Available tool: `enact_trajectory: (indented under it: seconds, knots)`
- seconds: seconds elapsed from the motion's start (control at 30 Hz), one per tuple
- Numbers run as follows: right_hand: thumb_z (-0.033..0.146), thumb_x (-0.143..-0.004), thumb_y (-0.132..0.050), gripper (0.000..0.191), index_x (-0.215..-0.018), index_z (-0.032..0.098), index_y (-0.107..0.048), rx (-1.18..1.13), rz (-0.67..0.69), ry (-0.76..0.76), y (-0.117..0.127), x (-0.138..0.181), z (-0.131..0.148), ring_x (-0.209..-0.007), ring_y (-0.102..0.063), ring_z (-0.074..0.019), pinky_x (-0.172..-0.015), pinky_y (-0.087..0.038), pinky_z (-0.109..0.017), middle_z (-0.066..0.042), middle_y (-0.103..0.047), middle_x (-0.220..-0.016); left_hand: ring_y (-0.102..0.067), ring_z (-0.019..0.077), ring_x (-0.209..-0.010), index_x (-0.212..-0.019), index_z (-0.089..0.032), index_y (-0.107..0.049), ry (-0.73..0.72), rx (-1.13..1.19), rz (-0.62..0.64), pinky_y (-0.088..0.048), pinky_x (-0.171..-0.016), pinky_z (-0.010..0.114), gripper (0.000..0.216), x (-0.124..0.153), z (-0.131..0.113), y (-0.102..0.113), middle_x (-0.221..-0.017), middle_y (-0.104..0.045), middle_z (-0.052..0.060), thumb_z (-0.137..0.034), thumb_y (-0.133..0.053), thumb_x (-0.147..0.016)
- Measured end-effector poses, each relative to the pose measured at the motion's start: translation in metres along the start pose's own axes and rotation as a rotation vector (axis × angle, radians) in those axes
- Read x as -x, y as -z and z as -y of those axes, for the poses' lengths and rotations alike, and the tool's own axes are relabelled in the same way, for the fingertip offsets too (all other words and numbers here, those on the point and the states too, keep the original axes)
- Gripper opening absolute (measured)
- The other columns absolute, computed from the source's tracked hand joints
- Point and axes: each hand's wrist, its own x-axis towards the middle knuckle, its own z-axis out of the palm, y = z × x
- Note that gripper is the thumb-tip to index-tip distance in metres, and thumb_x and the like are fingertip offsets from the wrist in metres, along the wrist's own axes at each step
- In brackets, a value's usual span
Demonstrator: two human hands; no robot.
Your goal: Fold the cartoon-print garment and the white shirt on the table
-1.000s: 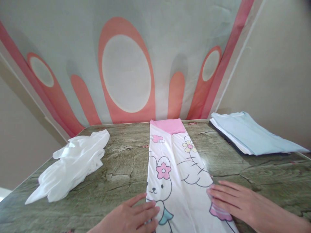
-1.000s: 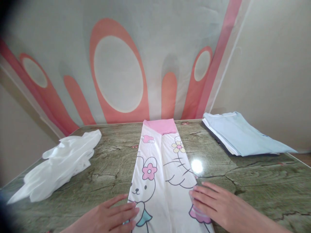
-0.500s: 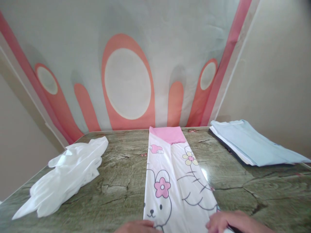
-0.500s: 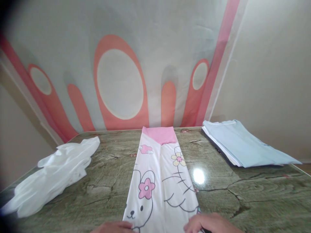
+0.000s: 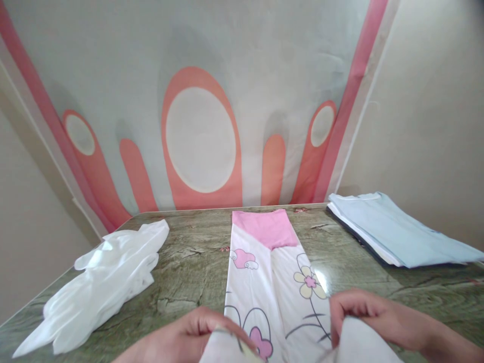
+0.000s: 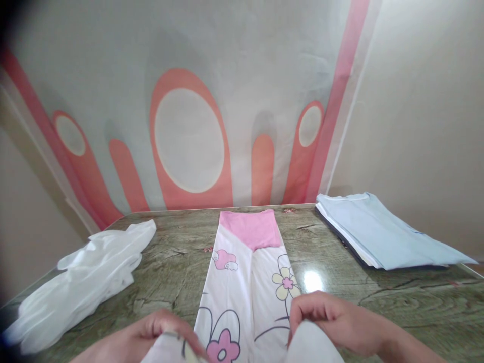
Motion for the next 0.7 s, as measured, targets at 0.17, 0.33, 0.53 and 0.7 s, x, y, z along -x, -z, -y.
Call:
enact_trajectory:
  seconds: [0.17,0.33,0.53,0.7]
  knots:
    - [0.045,-0.073,-0.057,0.03,-0.083,0.016,-0.06,-0.202,-0.293,0.204,0.053,-0.067,0.011,-0.064,-0.061,-0.0167,-0.055,-0.046,-0.024,-0.006,-0.066,-0.076,-0.063,0.025,-0.09,-0.097,-0.014,-0.066,-0.27,0.329,-0.244,-0.048,-0.079,0.033,0.041,-0.065,-0.011,0.069,-0.095,-0.068,0.009,-0.042,-0.073,-0.068]
    - [0.034,-0.082,-0.043,0.029,-0.091,0.014,-0.062,-0.287,-0.549,0.245,0.107,-0.155,-0.004,-0.085,-0.064,-0.0231,-0.077,-0.051,-0.035,-0.011,-0.069,-0.088,-0.066,0.0211,-0.077,-0.099,-0.007,-0.061,-0.178,0.565,-0.467,-0.051,-0.073,0.03,0.034,-0.149,-0.006,0.142,-0.082,-0.069,0.011,-0.036,-0.045,-0.091]
    - [0.02,-0.074,-0.056,0.013,-0.084,0.015,-0.062,-0.255,-0.615,0.161,0.125,-0.192,-0.043,-0.08,-0.066,-0.0201,-0.077,-0.053,-0.033,-0.008,-0.071,-0.082,-0.067,0.0193,-0.067,-0.098,-0.004,-0.058,-0.137,0.55,-0.531,-0.053,-0.068,0.029,0.026,-0.195,0.022,0.168,-0.077,-0.068,0.013,-0.025,-0.043,-0.093]
    - [0.02,-0.072,-0.06,0.026,-0.097,0.013,-0.059,-0.071,-0.601,0.088,0.135,-0.195,-0.042,-0.077,-0.067,-0.0191,-0.073,-0.054,-0.031,-0.009,-0.07,-0.085,-0.066,0.0178,-0.066,-0.094,-0.004,-0.058,-0.159,0.466,-0.572,-0.054,-0.066,0.027,0.013,-0.203,0.032,0.174,-0.075,-0.067,0.012,-0.009,-0.056,-0.082]
